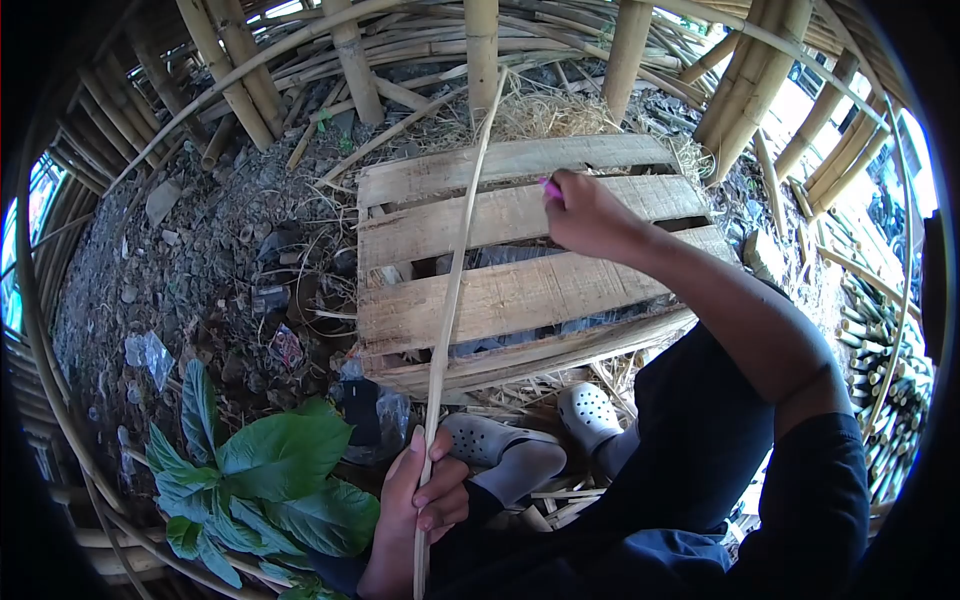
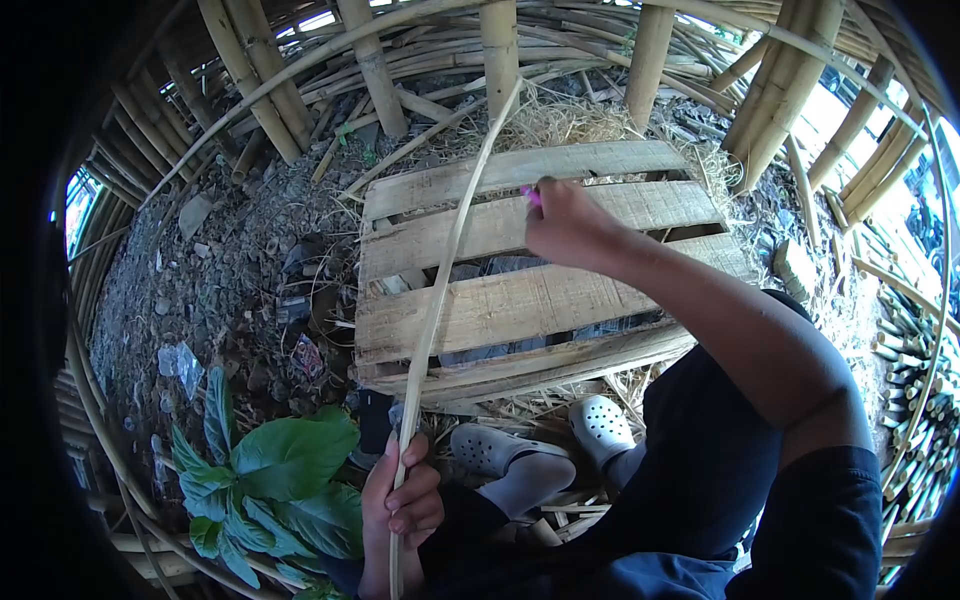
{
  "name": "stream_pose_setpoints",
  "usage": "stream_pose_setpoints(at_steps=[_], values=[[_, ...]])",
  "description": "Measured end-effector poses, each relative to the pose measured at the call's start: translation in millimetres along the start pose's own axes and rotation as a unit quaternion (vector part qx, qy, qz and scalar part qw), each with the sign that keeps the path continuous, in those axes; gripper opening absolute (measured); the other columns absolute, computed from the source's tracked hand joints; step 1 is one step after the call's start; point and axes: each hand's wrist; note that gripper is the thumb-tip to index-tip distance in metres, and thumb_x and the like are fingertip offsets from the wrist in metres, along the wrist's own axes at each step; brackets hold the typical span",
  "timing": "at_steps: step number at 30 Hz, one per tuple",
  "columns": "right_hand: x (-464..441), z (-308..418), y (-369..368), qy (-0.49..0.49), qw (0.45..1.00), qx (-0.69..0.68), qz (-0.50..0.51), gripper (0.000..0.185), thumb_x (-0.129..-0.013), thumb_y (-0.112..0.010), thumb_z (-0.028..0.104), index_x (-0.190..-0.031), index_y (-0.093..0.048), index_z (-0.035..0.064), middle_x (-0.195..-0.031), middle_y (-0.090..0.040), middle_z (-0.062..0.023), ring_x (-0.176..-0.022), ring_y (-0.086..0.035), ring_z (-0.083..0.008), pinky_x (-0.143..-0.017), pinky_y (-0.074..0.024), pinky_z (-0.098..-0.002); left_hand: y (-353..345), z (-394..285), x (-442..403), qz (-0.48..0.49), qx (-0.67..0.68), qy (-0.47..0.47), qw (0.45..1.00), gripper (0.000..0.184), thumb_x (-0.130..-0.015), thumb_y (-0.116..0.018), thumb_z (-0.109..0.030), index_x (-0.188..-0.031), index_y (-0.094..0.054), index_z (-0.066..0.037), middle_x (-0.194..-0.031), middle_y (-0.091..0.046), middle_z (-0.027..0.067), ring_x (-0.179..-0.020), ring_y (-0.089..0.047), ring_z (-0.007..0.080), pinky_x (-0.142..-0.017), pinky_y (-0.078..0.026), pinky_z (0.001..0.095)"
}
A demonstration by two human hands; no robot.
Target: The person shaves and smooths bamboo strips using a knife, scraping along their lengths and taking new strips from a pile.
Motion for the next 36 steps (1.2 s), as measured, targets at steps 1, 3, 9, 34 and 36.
stream_pose_setpoints(at_steps=[1,3,9,34,36], values=[[-4,-5,3,0.000,1.000,0.000,0.000,0.027,-0.088,-0.050,0.014,-0.083,-0.059,-0.0113,-0.069,-0.063,-0.0256,-0.064,-0.065,-0.0382,-0.063,-0.0501,-0.0443,0,0,0,-0.004,-0.016,-0.009,1.000,0.030,-0.103,-0.029,-0.041,-0.093,-0.039,-0.015,-0.052,-0.036,-0.0064,-0.033,-0.033,0.0043,-0.034,-0.024,0.0178],[-14,-19,9,0.063,0.996,0.030,-0.063,0.019,-0.086,-0.051,0.007,-0.094,-0.060,-0.0087,-0.076,-0.065,-0.0254,-0.066,-0.065,-0.0392,-0.062,-0.0498,-0.0440,0,0,-1,-0.008,-0.033,-0.017,0.999,0.030,-0.103,-0.029,-0.041,-0.093,-0.039,-0.015,-0.052,-0.036,-0.0064,-0.032,-0.034,0.0042,-0.034,-0.024,0.0178],[-23,-47,-5,0.242,0.959,0.112,-0.099,0.028,-0.087,-0.054,0.003,-0.114,-0.060,0.0067,-0.081,-0.066,-0.0196,-0.072,-0.065,-0.0359,-0.064,-0.0517,-0.0435,3,-5,0,0.021,-0.049,-0.044,0.998,0.030,-0.103,-0.029,-0.041,-0.093,-0.039,-0.015,-0.051,-0.036,-0.0063,-0.031,-0.033,0.0040,-0.034,-0.024,0.0182],[22,17,-31,-0.181,0.895,-0.383,0.140,0.018,-0.087,-0.058,0.003,-0.082,-0.041,-0.0004,-0.081,-0.056,-0.0132,-0.073,-0.069,-0.0233,-0.056,-0.0640,-0.0332,12,1,-18,0.077,-0.087,0.019,0.993,0.007,-0.096,-0.046,-0.009,-0.096,-0.039,-0.009,-0.055,-0.036,-0.0056,-0.034,-0.033,0.0021,-0.033,-0.023,0.0167],[27,11,-37,-0.189,0.893,-0.378,0.154,0.018,-0.087,-0.058,0.001,-0.081,-0.041,-0.0001,-0.082,-0.055,-0.0125,-0.072,-0.068,-0.0233,-0.056,-0.0640,-0.0333,12,1,-20,0.087,-0.085,0.025,0.992,0.008,-0.095,-0.046,-0.007,-0.095,-0.039,-0.008,-0.055,-0.036,-0.0052,-0.034,-0.033,0.0024,-0.032,-0.023,0.0167]])
Point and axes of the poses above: each hand's wrist, its own x-axis away from the middle knuckle, its own y-axis out of the back of the hand, z = x × y
